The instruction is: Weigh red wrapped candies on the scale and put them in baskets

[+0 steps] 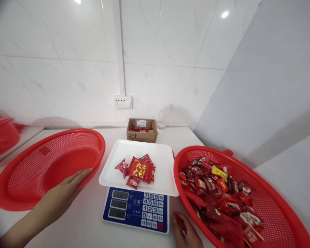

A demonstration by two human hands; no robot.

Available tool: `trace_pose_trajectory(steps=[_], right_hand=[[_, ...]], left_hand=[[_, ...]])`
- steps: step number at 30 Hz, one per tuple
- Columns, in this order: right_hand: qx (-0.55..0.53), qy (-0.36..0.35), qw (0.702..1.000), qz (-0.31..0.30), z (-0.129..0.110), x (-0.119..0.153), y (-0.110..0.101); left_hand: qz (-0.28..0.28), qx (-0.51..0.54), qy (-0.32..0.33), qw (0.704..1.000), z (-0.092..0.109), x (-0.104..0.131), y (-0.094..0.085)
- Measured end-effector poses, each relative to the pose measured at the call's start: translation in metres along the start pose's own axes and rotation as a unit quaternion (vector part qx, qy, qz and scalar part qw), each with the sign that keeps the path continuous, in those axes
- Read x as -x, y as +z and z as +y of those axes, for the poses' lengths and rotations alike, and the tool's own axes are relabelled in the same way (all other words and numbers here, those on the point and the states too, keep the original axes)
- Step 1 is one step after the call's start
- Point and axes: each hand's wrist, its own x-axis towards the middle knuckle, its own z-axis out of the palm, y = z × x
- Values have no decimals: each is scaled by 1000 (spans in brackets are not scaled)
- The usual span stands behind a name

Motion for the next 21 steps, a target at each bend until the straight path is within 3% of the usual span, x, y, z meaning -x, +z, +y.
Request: trace_pose_trajectory(steps=[4, 8, 11, 16, 21], right_hand=[[-34, -37, 999, 10, -18, -8, 3], [-46, -41, 998, 33, -28, -12, 11], [-50, -32, 997, 47, -28, -11, 14], [-59, -45, 996, 44, -27, -7, 12], [-61, -46, 997, 23, -27, -9, 11]], left_hand=[[87, 36, 86, 992, 33, -22, 1], [47, 83, 188, 978, 71, -50, 7], [0, 94, 222, 970, 84, -67, 18], [-20, 102, 209, 972, 88, -78, 25], [-4, 108, 153, 982, 81, -67, 9]])
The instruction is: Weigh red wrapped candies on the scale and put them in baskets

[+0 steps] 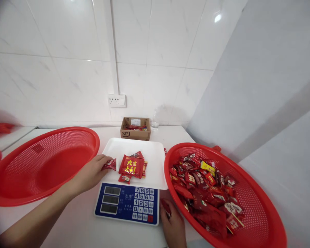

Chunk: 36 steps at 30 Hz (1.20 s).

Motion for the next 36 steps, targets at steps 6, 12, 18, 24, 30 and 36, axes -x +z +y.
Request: trace_pose_trajectory(steps=[6, 12, 18, 24, 30, 36], right_hand=[[9, -1, 1000, 11, 4, -1, 0], [19, -1, 1000, 3, 3, -2, -2], [11, -3, 1000, -5, -2, 1, -2], [-28, -16, 999, 20, -8, 3, -1], [-35, -16, 999, 23, -9, 2, -2], [-14, 0, 1000, 23, -10, 3, -2]], left_hand=[[112, -56, -139, 982, -27, 29, -34], [184, -107, -72, 974, -33, 27, -31], [16, 34, 58, 998, 16, -13, 10], [-3, 86, 45, 995, 35, -38, 18], [33, 180, 26, 983, 33, -28, 19], [249, 138, -23, 958, 5, 8, -10]])
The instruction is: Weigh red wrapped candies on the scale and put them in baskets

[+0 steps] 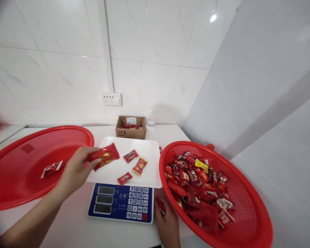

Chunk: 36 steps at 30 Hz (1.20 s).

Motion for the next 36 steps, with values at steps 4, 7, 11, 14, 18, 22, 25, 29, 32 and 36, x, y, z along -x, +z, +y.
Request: trace_pose_trajectory(steps=[4, 7, 11, 14, 18, 22, 25, 29, 32, 36], right_hand=[[-3, 0, 1000, 0, 0, 0, -1], [0, 0, 1000, -1, 1, -1, -1], [3, 7, 1000, 4, 5, -2, 1], [-6, 14, 1000, -5, 8, -2, 2], [-4, 14, 1000, -5, 7, 0, 2], [3, 6, 1000, -1, 4, 0, 1], [-6, 7, 1000, 2, 3, -1, 1], [-7, 6, 1000, 5, 2, -1, 1], [-7, 2, 1000, 8, 1, -2, 0], [-12, -2, 1000, 8, 0, -2, 0]], left_hand=[[101, -177, -80, 976, -17, 7, -42], [80, -238, -74, 965, -20, 11, -49], [-24, -142, 55, 988, 0, 18, -18], [-188, -58, 107, 975, 24, 21, 13], [-316, -64, 131, 938, 44, 23, 39], [-332, -42, 132, 933, 43, 24, 46], [-270, -13, 135, 953, 31, 25, 37], [-107, -83, 103, 985, 5, 21, 1], [-20, -225, 4, 974, -16, 16, -31], [-15, -335, 7, 942, -30, 11, -46]])
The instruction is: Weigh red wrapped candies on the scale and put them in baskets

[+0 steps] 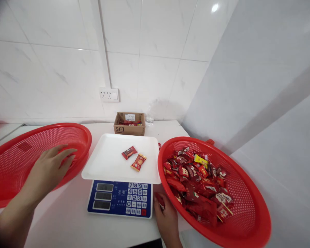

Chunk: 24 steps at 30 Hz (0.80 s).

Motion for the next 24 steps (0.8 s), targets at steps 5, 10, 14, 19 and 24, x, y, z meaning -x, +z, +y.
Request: trace_pose_trajectory(steps=[5, 10, 14, 19, 24], right_hand=[[18, 8, 1000, -2, 3, 1, 0], [7, 6, 1000, -9, 10, 1, 1], [-9, 8, 1000, -19, 15, 0, 2], [-18, 10, 1000, -19, 14, 1, 1], [-5, 4, 1000, -14, 11, 1, -1]], left_hand=[[-57, 137, 91, 985, 49, -11, 20], [-205, 180, 139, 952, 114, -35, 45], [-220, 166, 131, 953, 133, -53, 62], [-203, 149, 95, 963, 118, -50, 52], [-115, 118, 0, 986, 68, -31, 7]])
